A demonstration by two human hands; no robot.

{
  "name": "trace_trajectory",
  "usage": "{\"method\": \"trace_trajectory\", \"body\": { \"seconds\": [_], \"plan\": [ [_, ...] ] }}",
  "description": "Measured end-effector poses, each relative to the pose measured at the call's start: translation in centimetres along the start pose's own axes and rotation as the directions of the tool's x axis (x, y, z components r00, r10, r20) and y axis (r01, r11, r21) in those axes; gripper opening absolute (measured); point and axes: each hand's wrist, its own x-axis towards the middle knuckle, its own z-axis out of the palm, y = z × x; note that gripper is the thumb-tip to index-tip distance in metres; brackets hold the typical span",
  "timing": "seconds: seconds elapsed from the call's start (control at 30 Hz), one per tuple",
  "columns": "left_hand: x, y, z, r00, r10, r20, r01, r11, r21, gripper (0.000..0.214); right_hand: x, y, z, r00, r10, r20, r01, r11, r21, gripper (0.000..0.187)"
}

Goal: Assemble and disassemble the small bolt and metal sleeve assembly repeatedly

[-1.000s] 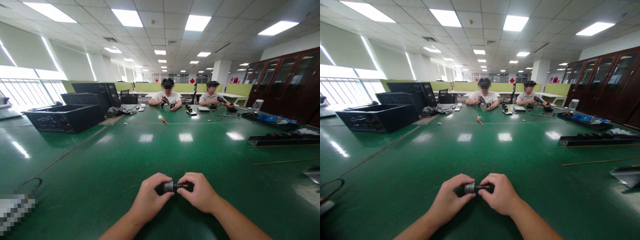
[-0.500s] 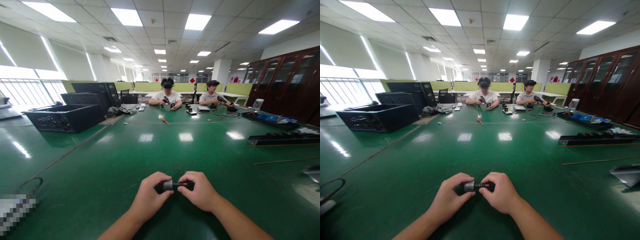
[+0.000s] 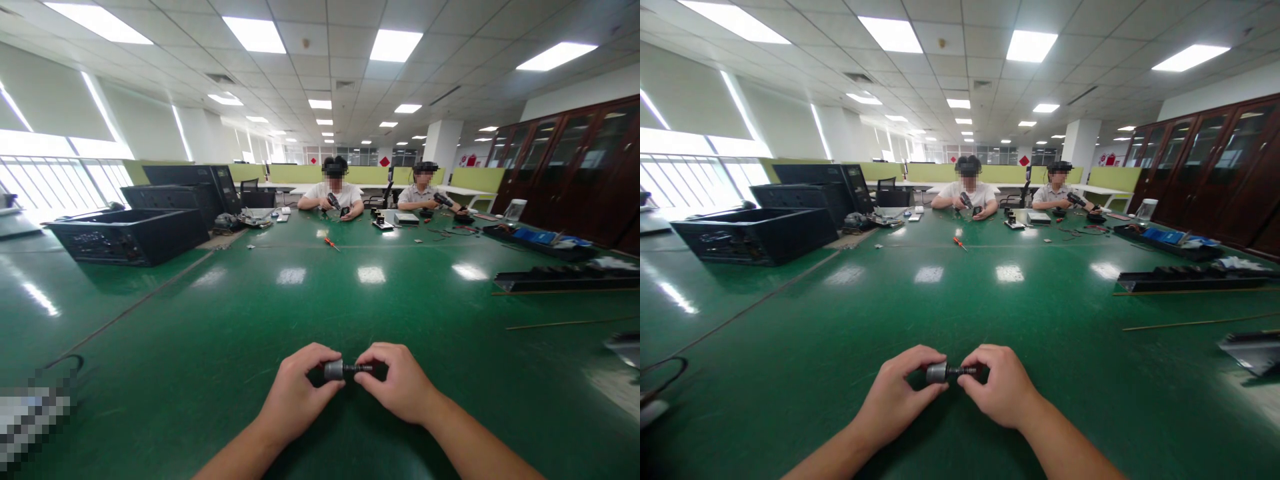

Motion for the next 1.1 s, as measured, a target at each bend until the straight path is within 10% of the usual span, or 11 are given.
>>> {"method": "trace_trajectory", "body": {
  "seconds": [1.1],
  "plan": [
    [0.36,-0.17,-0.5,0.999,0.014,-0.029,-0.014,1.0,0.014,0.028,0.2,-0.11,-0.2,1.0,-0.007,-0.025,0.006,1.0,-0.016,0.004]
  ]
}}
